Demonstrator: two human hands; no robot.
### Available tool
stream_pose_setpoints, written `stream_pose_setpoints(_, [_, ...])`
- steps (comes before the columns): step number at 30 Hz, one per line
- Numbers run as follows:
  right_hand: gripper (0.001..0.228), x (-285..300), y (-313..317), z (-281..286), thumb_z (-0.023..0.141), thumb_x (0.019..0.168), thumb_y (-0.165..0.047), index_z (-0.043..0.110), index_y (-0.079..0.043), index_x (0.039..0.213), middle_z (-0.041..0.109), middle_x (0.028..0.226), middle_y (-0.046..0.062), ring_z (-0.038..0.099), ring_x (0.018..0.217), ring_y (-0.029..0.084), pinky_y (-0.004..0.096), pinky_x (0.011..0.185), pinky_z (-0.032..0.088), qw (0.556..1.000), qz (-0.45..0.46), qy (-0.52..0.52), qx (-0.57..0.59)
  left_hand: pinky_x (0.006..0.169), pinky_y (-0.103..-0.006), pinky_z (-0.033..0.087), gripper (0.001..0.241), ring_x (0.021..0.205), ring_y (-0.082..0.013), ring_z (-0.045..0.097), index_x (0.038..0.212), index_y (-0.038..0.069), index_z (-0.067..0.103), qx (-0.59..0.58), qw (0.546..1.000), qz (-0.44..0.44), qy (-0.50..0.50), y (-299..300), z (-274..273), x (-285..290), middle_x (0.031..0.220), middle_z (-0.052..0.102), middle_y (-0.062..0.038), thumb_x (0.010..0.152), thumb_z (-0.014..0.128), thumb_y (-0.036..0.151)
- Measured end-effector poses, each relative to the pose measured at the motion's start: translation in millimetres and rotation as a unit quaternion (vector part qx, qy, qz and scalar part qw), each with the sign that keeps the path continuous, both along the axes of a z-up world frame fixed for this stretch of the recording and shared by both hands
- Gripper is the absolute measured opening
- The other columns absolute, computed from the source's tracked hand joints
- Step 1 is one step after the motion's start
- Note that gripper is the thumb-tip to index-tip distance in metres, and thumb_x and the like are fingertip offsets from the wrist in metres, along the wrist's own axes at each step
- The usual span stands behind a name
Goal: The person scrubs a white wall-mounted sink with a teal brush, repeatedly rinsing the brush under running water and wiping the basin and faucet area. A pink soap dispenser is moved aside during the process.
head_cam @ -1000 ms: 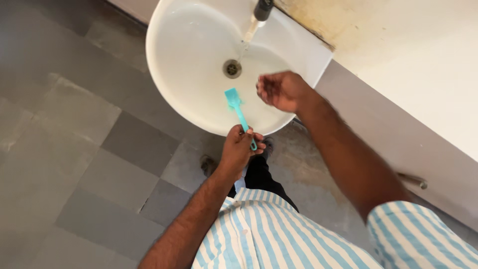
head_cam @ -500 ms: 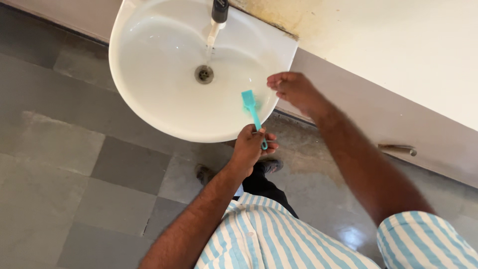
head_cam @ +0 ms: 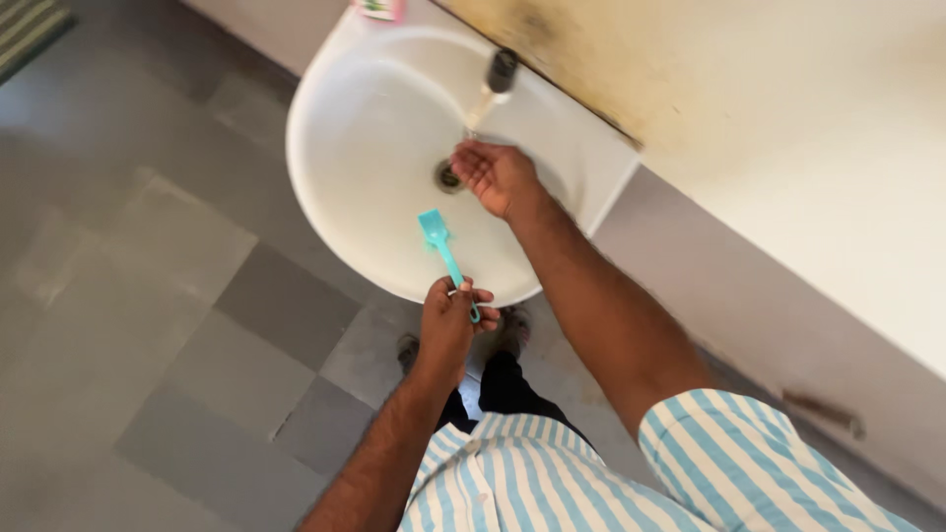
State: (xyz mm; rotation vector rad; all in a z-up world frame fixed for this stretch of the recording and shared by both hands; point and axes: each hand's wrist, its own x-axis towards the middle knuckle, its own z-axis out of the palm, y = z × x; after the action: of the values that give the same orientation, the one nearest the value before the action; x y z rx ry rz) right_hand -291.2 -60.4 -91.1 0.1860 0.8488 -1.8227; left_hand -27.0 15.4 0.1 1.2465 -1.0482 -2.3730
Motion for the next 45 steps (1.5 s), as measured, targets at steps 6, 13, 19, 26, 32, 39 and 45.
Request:
stream_pose_setpoints(6, [0.028, 1, -41, -7, 0.038, 0.101, -0.008, 0.061, 0.007, 0.101, 0.067, 0.093, 0.017, 0.068, 0.088, 0.030, 0.044, 0.085, 0.064, 0.980, -0.098, -0.172, -0.021, 0.066, -0.0315, 0.057, 0.028, 0.074, -0.0175, 0.067, 0.122, 0.002, 0.047, -0.015, 0.998, 0.065, 0.016, 10, -3, -1, 0.096, 0.066, -0.013, 0.106, 0.049, 0.025])
stream_pose_setpoints(13, [0.020, -17, 15, 39, 0.050, 0.108, -0.008, 0.061, 0.003, 0.096, 0.067, 0.090, 0.013, 0.067, 0.086, 0.027, 0.037, 0.079, 0.062, 0.985, 0.100, -0.142, 0.000, 0.066, -0.0309, 0.056, 0.028, 0.074, -0.0175, 0.067, 0.123, 0.002, 0.049, -0.010, 0.998, 0.059, 0.030, 24, -2, -33, 0.097, 0.069, -0.012, 0.105, 0.048, 0.024])
stream_pose_setpoints(19, [0.027, -74, 111, 109, 0.050, 0.099, -0.013, 0.066, 0.006, 0.109, 0.072, 0.107, 0.017, 0.071, 0.108, 0.030, 0.040, 0.101, 0.060, 0.966, 0.206, 0.120, 0.099, 0.067, -0.0312, 0.056, 0.028, 0.075, -0.0173, 0.066, 0.122, -0.001, 0.054, 0.004, 0.997, -0.050, 0.050, 34, 7, -72, 0.099, 0.071, -0.014, 0.106, 0.049, 0.021])
stream_pose_setpoints(26, [0.038, -39, 168, 123, 0.060, 0.096, -0.021, 0.066, -0.001, 0.128, 0.071, 0.122, 0.010, 0.066, 0.110, 0.017, 0.034, 0.096, 0.055, 0.859, 0.245, 0.376, 0.246, 0.066, -0.0322, 0.056, 0.028, 0.073, -0.0184, 0.066, 0.121, -0.002, 0.055, -0.008, 0.989, -0.136, 0.048, 39, 12, -90, 0.097, 0.070, -0.013, 0.106, 0.047, 0.021])
stream_pose_setpoints(32, [0.042, 82, 178, 100, 0.053, 0.107, -0.033, 0.065, 0.003, 0.125, 0.066, 0.086, 0.013, 0.059, 0.065, 0.022, 0.039, 0.060, 0.050, 0.821, 0.255, 0.343, 0.379, 0.064, -0.0332, 0.056, 0.030, 0.071, -0.0174, 0.065, 0.120, -0.002, 0.058, -0.029, 0.982, -0.186, 0.011, 32, 5, -63, 0.095, 0.067, -0.011, 0.108, 0.046, 0.023])
stream_pose_setpoints(39, [0.035, 100, 176, 124, 0.058, 0.100, -0.027, 0.069, -0.011, 0.128, 0.077, 0.089, 0.010, 0.071, 0.072, 0.021, 0.040, 0.071, 0.059, 0.681, 0.196, 0.534, 0.462, 0.068, -0.0277, 0.057, 0.029, 0.075, -0.0118, 0.068, 0.121, 0.001, 0.064, -0.113, 0.940, -0.323, 0.008, 4, -2, -20, 0.099, 0.073, -0.006, 0.105, 0.050, 0.021])
stream_pose_setpoints(45, [0.042, 59, 203, 176, 0.049, 0.105, -0.027, 0.057, -0.030, 0.146, 0.075, 0.104, 0.017, 0.074, 0.086, 0.037, 0.051, 0.086, 0.057, 0.471, 0.227, 0.641, 0.562, 0.066, -0.0265, 0.057, 0.027, 0.075, -0.0108, 0.067, 0.117, 0.001, 0.067, -0.153, 0.942, -0.297, 0.005, -21, -4, 16, 0.095, 0.074, -0.006, 0.101, 0.058, 0.021])
